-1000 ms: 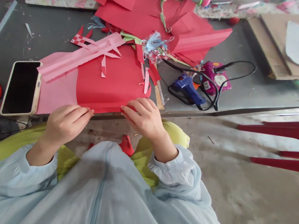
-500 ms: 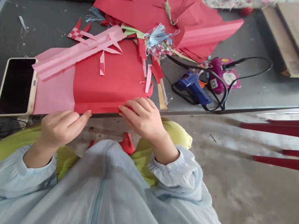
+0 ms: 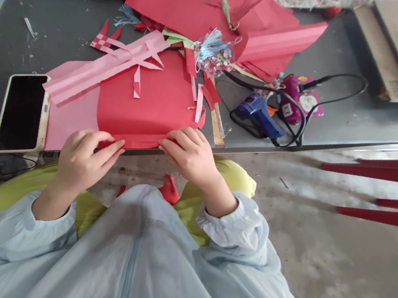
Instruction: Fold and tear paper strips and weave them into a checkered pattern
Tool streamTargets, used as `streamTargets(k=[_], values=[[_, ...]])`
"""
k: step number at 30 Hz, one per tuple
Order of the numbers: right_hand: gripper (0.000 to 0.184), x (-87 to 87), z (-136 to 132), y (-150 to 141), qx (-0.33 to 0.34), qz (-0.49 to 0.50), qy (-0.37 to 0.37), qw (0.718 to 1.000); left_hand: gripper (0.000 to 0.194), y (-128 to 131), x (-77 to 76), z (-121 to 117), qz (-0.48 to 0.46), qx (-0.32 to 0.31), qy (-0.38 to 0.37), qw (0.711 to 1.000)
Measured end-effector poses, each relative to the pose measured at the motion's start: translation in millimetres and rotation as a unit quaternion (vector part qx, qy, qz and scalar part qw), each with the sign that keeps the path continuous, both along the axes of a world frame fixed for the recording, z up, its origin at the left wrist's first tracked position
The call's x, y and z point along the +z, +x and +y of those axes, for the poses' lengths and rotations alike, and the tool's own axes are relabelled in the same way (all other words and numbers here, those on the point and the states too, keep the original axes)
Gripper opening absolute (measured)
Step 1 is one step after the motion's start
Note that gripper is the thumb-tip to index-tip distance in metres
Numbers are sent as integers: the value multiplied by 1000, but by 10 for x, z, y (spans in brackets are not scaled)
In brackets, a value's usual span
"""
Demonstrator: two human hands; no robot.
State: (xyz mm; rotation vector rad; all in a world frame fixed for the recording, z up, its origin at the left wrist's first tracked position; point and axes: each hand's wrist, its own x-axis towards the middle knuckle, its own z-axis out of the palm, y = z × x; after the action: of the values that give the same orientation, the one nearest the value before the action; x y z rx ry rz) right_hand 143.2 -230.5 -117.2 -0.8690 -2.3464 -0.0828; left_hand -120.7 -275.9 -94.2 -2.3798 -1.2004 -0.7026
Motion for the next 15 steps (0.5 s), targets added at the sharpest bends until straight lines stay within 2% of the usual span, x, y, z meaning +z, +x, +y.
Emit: streamTargets(k=[9,15], values=[[16,116,2,-97,-45,-22,-3,999,5,28,-29,57,-71,3,-57,996],[19,185,52,-62,-36,-50,-28,998,6,20,20,97,-71,-12,-76,994]])
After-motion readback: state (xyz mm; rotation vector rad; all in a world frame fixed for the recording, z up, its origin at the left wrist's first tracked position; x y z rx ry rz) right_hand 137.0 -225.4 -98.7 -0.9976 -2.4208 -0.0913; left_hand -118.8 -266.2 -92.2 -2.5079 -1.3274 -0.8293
